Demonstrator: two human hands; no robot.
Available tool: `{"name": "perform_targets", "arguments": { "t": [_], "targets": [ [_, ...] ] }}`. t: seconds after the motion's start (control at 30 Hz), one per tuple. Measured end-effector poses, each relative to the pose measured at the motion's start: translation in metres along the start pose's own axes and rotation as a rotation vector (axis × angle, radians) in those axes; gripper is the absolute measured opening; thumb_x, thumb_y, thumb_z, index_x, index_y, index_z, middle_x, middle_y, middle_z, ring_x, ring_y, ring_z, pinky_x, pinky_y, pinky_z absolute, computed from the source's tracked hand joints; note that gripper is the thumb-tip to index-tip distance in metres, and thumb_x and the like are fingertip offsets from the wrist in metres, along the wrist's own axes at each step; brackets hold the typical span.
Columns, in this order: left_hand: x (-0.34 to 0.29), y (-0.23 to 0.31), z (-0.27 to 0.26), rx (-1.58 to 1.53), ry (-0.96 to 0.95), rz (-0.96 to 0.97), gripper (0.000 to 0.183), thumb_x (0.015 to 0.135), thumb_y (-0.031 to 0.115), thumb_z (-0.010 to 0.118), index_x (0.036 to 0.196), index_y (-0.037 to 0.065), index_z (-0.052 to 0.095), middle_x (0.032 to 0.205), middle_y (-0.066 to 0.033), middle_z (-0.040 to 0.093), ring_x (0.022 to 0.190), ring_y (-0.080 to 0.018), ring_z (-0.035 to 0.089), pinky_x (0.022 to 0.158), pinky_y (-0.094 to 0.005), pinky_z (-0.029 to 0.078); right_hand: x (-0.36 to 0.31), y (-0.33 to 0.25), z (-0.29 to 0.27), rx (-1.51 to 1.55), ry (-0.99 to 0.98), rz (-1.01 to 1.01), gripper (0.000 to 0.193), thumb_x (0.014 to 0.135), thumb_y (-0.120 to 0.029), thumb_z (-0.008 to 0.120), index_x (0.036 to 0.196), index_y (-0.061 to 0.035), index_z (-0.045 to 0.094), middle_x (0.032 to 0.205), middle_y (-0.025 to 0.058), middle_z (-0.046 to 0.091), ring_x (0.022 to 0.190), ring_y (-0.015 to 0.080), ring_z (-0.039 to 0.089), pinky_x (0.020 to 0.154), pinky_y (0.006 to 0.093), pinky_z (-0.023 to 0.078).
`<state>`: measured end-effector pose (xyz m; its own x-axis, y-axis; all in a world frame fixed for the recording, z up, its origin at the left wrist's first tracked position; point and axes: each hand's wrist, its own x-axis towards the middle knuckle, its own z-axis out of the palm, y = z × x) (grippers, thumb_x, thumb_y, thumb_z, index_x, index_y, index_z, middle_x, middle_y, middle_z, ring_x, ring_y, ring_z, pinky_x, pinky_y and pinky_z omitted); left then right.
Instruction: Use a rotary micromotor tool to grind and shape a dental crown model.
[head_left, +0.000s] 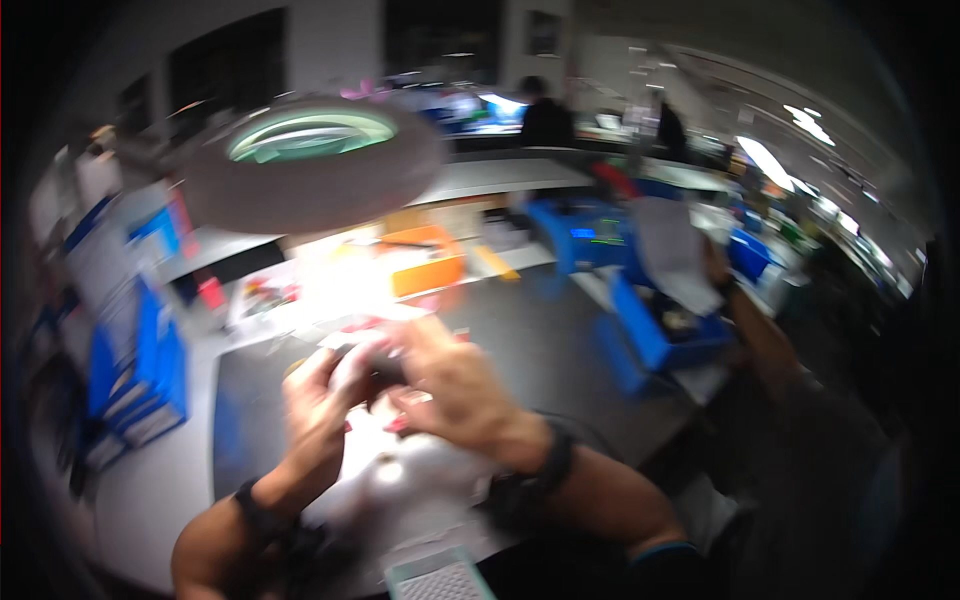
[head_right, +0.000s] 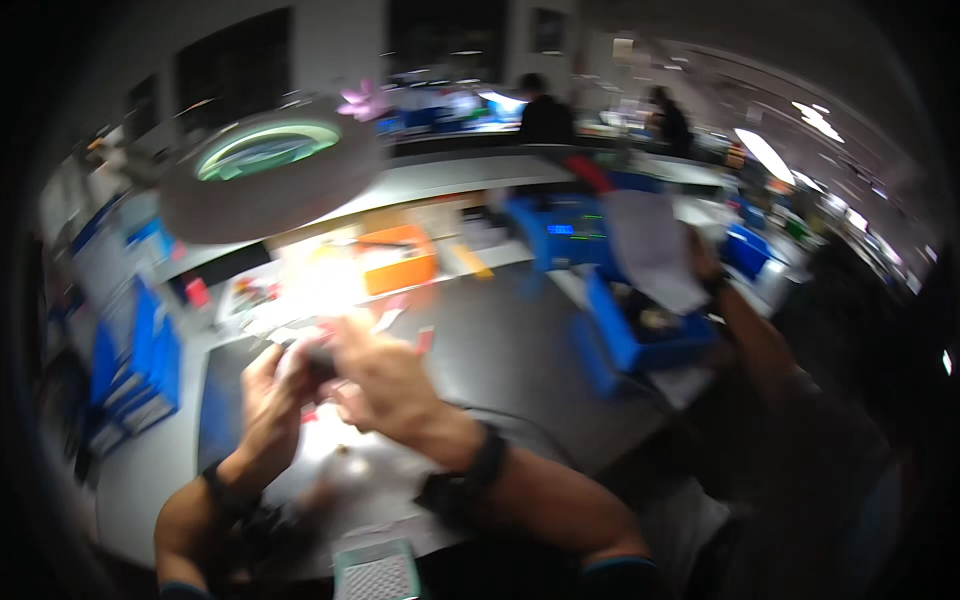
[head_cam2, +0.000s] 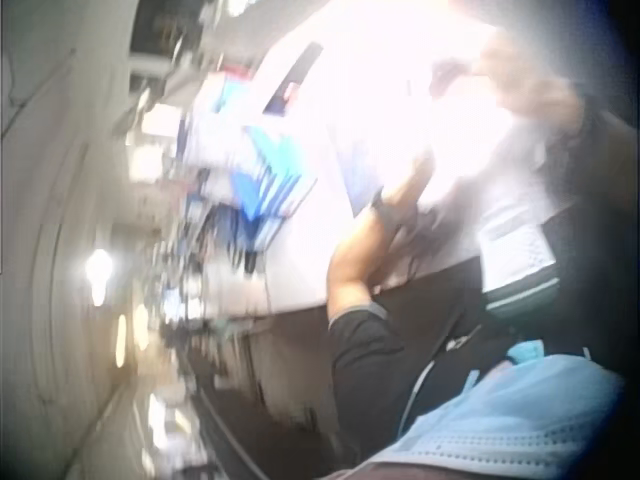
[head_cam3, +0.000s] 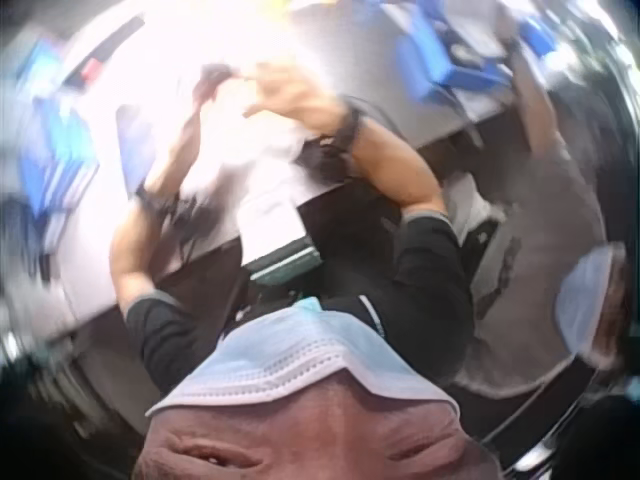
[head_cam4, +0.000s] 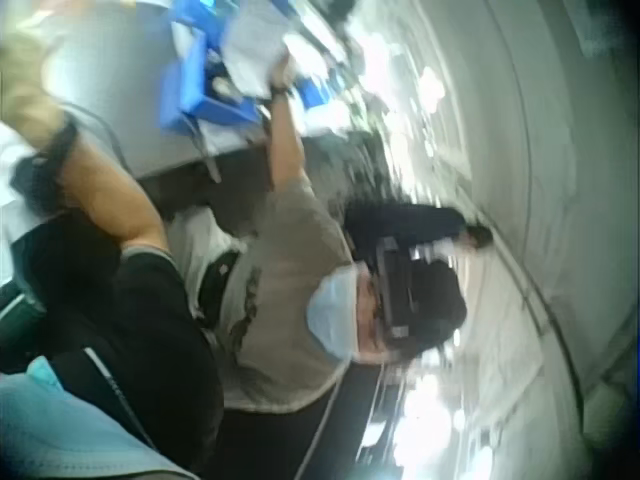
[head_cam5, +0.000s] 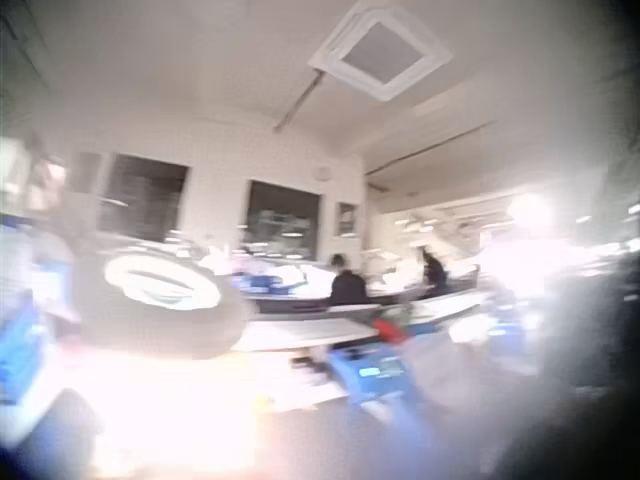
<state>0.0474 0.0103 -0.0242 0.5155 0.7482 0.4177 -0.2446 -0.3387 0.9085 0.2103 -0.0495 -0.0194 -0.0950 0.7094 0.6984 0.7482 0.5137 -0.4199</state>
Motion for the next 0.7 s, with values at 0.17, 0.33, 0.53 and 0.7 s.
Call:
{"name": "perform_targets", "arguments": {
  "t": [0.17,0.33,0.53,0.7],
  "targets": [
    [0.024,-0.01,0.01,-0.317,0.172,-0.123,0.021,0.099,0.024,0.06,0.108,0.005,0.06,0.099,-0.0035,0.063,0.093,-0.0124,0.06,0.08,-0.0297,0.049,-0.013,0.007,0.002,-0.123,0.0,0.169,0.034,0.094,-0.026,0.063,0.114,0.0003,0.056,0.095,0.0222,0.065,0.083,0.043,0.065,0.071,0.0486,0.052],
    [0.044,-0.009,0.032,-0.747,0.181,-0.152,0.018,0.101,0.024,0.055,0.103,0.007,0.054,0.092,-0.005,0.061,0.091,-0.0167,0.061,0.088,-0.0374,0.048,-0.012,0.009,0.006,-0.164,0.031,0.213,0.032,0.088,-0.019,0.066,0.111,-0.0006,0.054,0.094,0.0245,0.065,0.084,0.0446,0.064,0.071,0.0493,0.05],
    [0.045,0.001,0.038,-0.817,0.134,-0.182,0.028,0.098,0.025,0.058,0.078,0.011,0.043,0.066,-0.0002,0.041,0.064,-0.0155,0.048,0.074,-0.0339,0.045,-0.015,0.008,0.007,-0.229,0.001,0.177,0.031,0.083,-0.012,0.069,0.109,-0.0012,0.054,0.081,0.0234,0.066,0.074,0.0454,0.064,0.063,0.0488,0.051],
    [0.041,0.012,0.034,-0.715,0.075,-0.153,0.044,0.098,0.026,0.056,0.06,0.016,0.034,0.052,0.002,0.028,0.046,-0.0124,0.036,0.058,-0.0315,0.039,-0.015,0.002,0.006,0.117,-0.083,0.198,0.027,0.084,-0.009,0.068,0.107,-0.0008,0.056,0.082,0.0251,0.066,0.076,0.0435,0.066,0.063,0.0438,0.054]
  ]
}}
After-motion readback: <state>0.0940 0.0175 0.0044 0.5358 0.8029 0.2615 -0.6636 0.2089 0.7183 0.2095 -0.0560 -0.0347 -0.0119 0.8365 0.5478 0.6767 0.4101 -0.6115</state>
